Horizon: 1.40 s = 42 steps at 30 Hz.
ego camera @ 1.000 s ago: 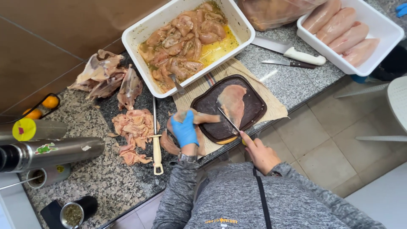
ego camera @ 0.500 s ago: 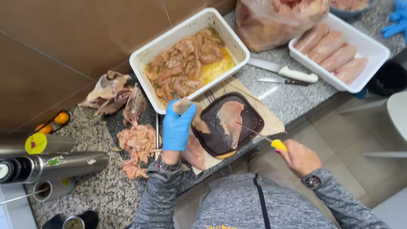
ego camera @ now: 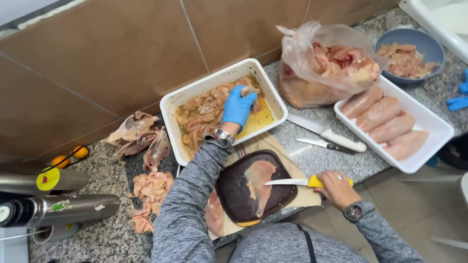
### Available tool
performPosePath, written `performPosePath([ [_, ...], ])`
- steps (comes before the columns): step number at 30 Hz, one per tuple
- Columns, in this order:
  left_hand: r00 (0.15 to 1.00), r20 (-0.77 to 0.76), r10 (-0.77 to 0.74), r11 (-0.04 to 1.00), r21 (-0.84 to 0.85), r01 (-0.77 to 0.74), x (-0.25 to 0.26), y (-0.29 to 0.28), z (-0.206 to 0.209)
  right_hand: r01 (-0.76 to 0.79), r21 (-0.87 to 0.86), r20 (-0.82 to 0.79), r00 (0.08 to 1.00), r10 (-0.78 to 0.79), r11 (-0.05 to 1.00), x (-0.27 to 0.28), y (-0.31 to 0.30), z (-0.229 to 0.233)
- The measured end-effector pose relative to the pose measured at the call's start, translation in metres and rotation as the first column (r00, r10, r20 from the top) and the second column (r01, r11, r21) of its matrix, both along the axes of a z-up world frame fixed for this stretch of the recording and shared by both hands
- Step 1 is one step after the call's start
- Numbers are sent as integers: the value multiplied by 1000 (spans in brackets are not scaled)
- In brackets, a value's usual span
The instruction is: The recorder slices raw chicken breasts into strips and places them into a container with marinade.
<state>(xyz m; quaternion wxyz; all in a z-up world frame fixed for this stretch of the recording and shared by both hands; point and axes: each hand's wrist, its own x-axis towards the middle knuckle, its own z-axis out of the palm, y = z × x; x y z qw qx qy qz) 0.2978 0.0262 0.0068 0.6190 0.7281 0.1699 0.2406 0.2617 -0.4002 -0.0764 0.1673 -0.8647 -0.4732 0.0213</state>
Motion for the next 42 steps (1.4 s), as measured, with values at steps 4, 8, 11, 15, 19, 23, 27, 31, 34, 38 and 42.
performPosePath([
  [4,974,-226,-19,978,-208,-29,18,10,-64,1,-27,-79,997,-3,1000,8,-1,0],
  [8,844,-490,216,743,643,183,-13,37,-110,-23,-38,-124,992,19,999,12,-5,4],
  [11,667,-630,399,636,713,293,-45,44,-97,2,-48,-127,992,-8,999,16,-8,3],
  [15,706,-509,492,537,816,214,-102,22,-11,6,-66,-123,992,-14,998,14,-10,12],
  [19,909,-358,213,669,732,132,-167,-24,40,53,-23,-81,995,-54,998,11,-6,19],
  [23,813,-582,-17,731,547,407,-208,-70,-9,160,73,-86,984,-154,984,-7,1,36],
  [27,894,-369,-256,831,388,398,-232,-102,-71,226,106,-136,968,-211,968,-28,11,50],
  [31,898,-435,-68,873,410,265,-247,-113,-99,195,155,-119,977,-178,968,-48,20,55],
  [34,935,-351,55,907,409,100,-274,-89,-80,185,154,-127,978,-166,971,-57,23,54],
  [38,733,-543,411,603,764,228,-318,-17,-122,232,144,-127,968,-215,962,-60,22,49],
  [42,602,-313,735,245,950,194,-313,-8,-41,290,135,-146,952,-270,948,-65,14,48],
])
